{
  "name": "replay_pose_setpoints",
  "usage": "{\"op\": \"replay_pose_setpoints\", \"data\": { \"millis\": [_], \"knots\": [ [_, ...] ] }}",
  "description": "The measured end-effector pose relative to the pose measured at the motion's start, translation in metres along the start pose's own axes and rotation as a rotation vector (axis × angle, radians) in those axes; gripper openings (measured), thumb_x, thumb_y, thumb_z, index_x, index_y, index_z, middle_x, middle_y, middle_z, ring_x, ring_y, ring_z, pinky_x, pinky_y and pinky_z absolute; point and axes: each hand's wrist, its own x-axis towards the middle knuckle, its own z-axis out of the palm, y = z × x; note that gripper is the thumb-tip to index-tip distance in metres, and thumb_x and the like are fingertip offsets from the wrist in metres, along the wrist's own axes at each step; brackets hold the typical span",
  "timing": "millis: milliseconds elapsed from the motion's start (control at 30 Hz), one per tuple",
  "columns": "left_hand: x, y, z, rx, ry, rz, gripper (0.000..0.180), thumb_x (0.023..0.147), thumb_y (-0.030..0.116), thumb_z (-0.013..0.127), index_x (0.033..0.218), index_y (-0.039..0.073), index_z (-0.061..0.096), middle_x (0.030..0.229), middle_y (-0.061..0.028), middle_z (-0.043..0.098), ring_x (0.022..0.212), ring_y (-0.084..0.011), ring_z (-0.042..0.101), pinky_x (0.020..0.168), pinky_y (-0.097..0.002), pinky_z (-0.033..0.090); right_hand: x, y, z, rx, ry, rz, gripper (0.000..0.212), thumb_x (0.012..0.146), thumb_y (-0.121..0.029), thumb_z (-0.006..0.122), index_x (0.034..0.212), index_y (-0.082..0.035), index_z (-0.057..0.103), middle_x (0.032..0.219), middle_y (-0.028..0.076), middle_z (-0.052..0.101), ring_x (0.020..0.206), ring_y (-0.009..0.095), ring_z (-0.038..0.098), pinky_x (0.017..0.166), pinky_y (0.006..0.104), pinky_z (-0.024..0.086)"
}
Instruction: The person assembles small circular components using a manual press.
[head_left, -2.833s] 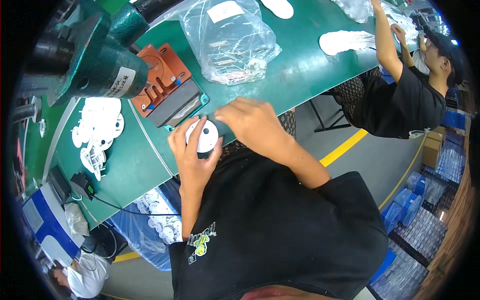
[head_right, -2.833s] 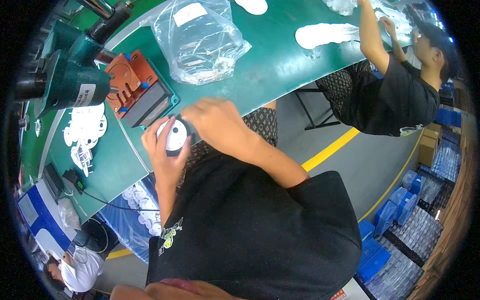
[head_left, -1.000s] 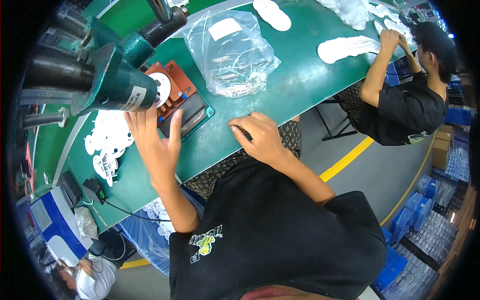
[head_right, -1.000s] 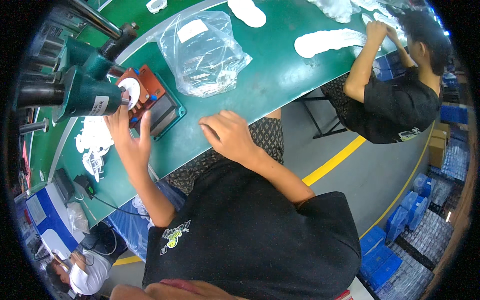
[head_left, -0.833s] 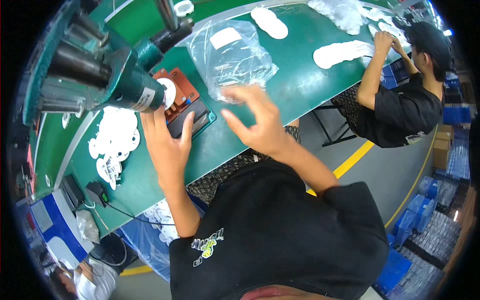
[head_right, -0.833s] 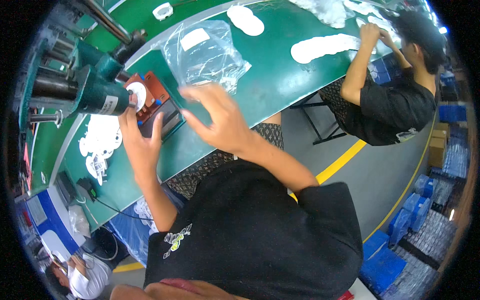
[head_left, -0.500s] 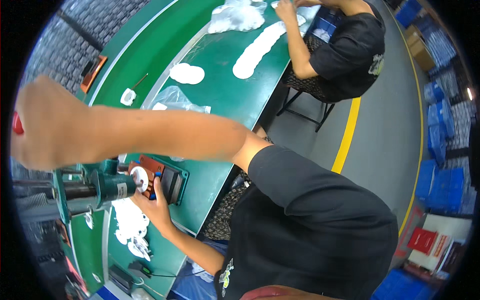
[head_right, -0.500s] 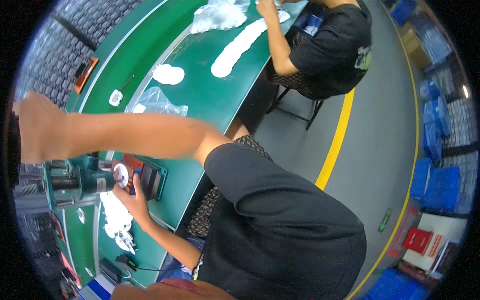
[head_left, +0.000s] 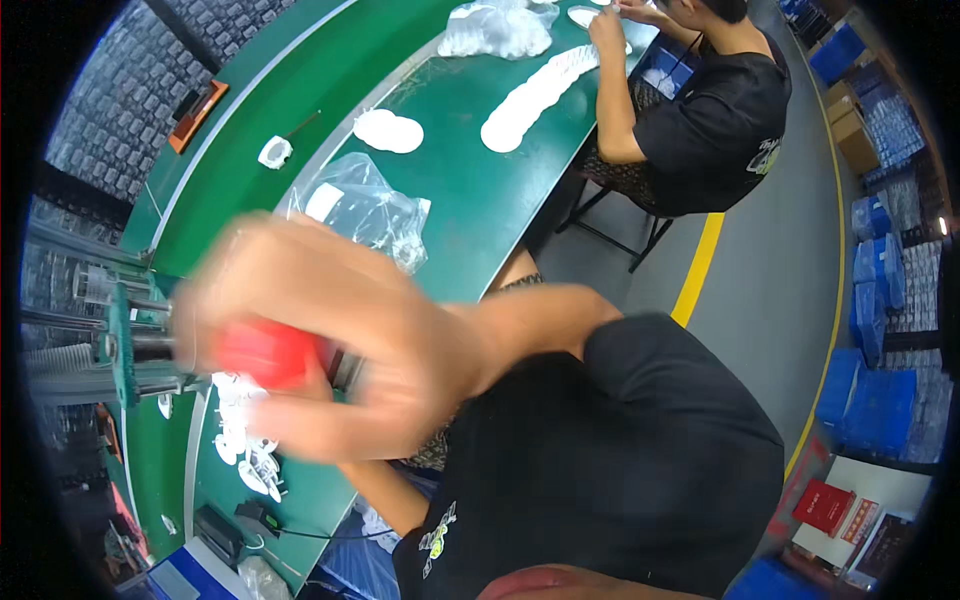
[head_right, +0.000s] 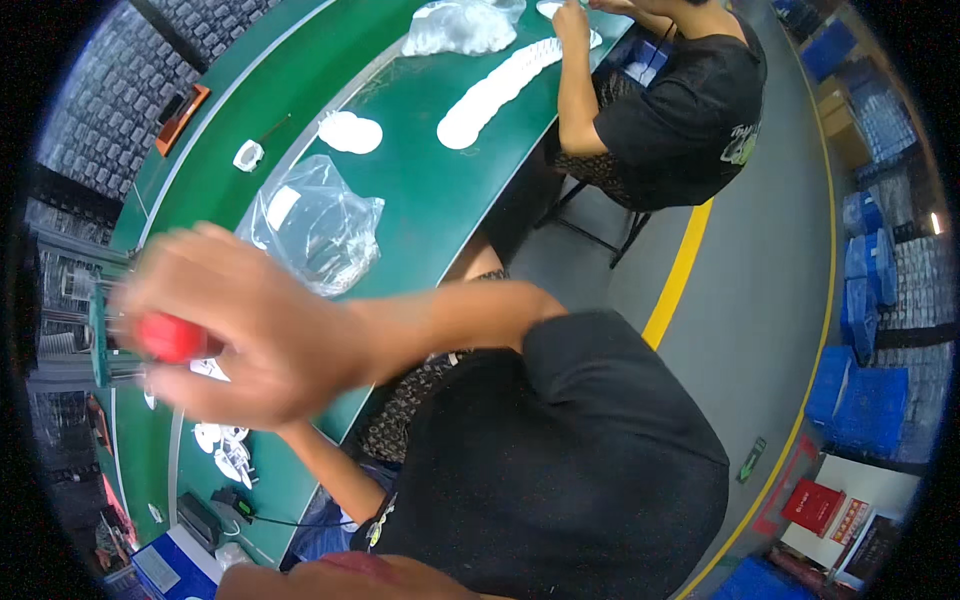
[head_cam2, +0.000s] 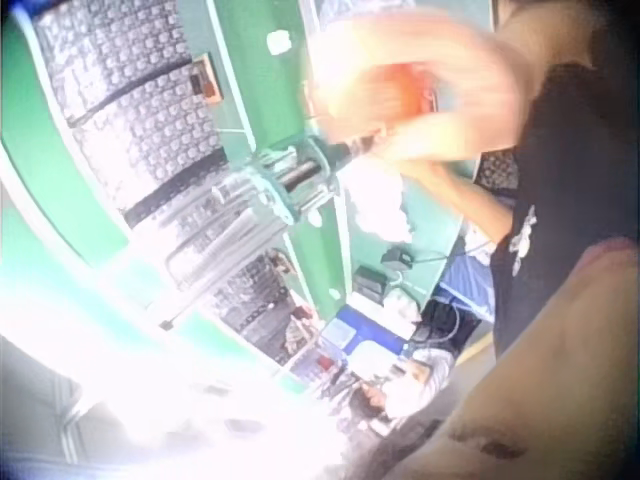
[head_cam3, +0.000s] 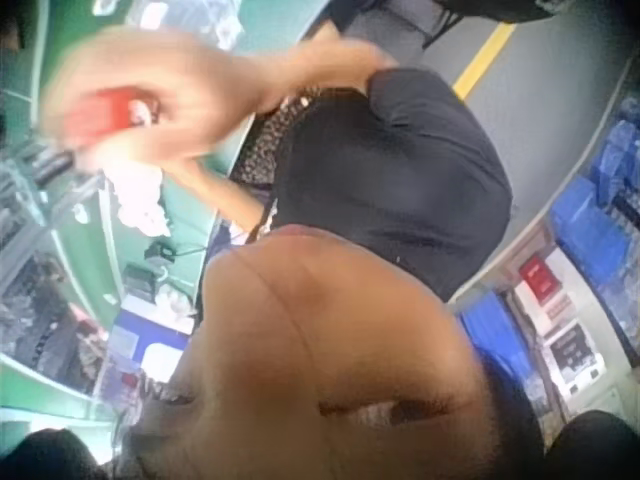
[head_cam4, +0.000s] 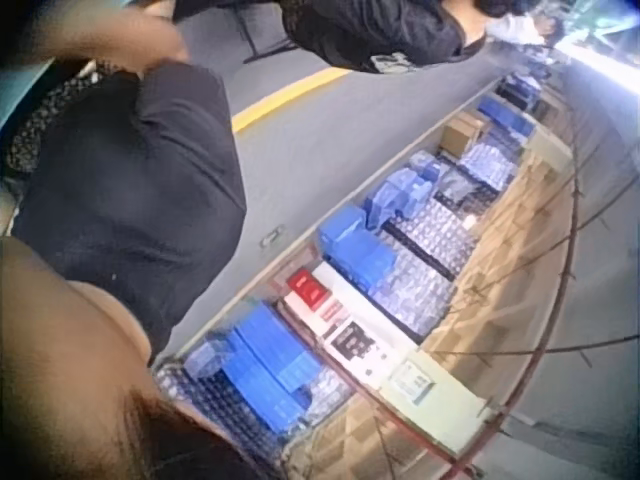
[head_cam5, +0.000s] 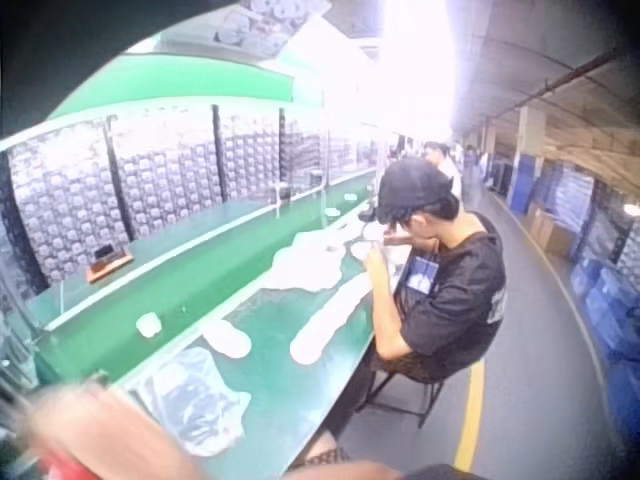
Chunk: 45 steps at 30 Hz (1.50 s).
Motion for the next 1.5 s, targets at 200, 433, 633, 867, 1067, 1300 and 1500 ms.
{"op": "replay_pose_setpoints", "data": {
  "millis": [200,433,633,867,1067,1300,1500],
  "knots": [
    [-0.03,0.02,-0.006,0.355,0.058,-0.037,0.052,0.084,0.008,0.073,0.131,-0.001,0.055,0.138,-0.02,0.054,0.11,-0.0273,0.063,0.091,-0.0392,0.053,0.035,0.021,0.022,0.105,0.04,0.041,0.018,0.086,-0.021,0.062,0.09,-0.003,0.058,0.081,0.012,0.059,0.074,0.032,0.059,0.072,0.0399,0.044],
    [0.008,0.059,0.01,0.065,0.049,-0.062,0.058,0.082,-0.007,0.067,0.137,0.002,0.054,0.127,-0.0097,0.056,0.099,-0.0139,0.059,0.08,-0.0253,0.052,-0.107,-0.005,-0.069,0.207,-0.088,0.115,0.013,0.083,-0.013,0.052,0.087,-0.004,0.06,0.083,0.011,0.064,0.077,0.028,0.063,0.067,0.037,0.05],
    [0.008,0.066,-0.005,0.152,0.152,0.047,0.057,0.077,0.003,0.075,0.131,-0.002,0.056,0.129,-0.0193,0.058,0.11,-0.0362,0.058,0.1,-0.0396,0.043,-0.015,0.018,0.002,0.192,0.075,-0.095,0.035,0.082,-0.027,0.078,0.1,-0.002,0.063,0.093,0.01,0.062,0.065,0.024,0.062,0.057,0.0322,0.05],
    [-0.028,0.089,-0.013,0.327,0.312,0.246,0.045,0.072,0.005,0.074,0.116,-0.002,0.067,0.122,-0.0192,0.066,0.113,-0.0345,0.064,0.11,-0.0534,0.038,-0.024,0.051,-0.024,0.024,-0.175,0.152,0.061,0.075,-0.006,0.079,0.128,-0.002,0.049,0.131,0.024,0.054,0.116,0.03,0.059,0.088,0.0419,0.052],
    [-0.089,0.147,0.005,-0.787,0.145,-0.575,0.038,0.094,0.017,0.063,0.124,-0.007,0.063,0.118,-0.011,0.065,0.106,-0.0182,0.063,0.094,-0.0328,0.049,-0.155,0.038,-0.059,-0.355,-0.531,0.211,0.051,0.072,-0.018,0.088,0.112,-0.007,0.059,0.134,0.017,0.055,0.112,0.037,0.06,0.094,0.0429,0.05],
    [-0.053,0.133,-0.021,-0.099,0.058,-0.143,0.046,0.101,0.038,0.056,0.12,-0.002,0.067,0.116,-0.017,0.07,0.113,-0.0302,0.064,0.099,-0.0398,0.048,-0.134,0.056,-0.133,-0.73,-0.353,0.355,0.055,0.069,-0.013,0.089,0.114,-0.003,0.061,0.136,0.024,0.057,0.125,0.038,0.056,0.104,0.0445,0.046],
    [-0.027,0.015,-0.093,0.615,-0.114,-0.229,0.049,0.093,0.006,0.061,0.142,0.006,0.052,0.153,-0.0126,0.044,0.143,-0.0353,0.035,0.117,-0.0468,0.028,-0.076,0.152,-0.219,-1.145,-0.167,0.531,0.045,0.076,-0.027,0.084,0.11,-0.002,0.066,0.12,0.018,0.062,0.113,0.035,0.059,0.096,0.0421,0.048]
  ]
}}
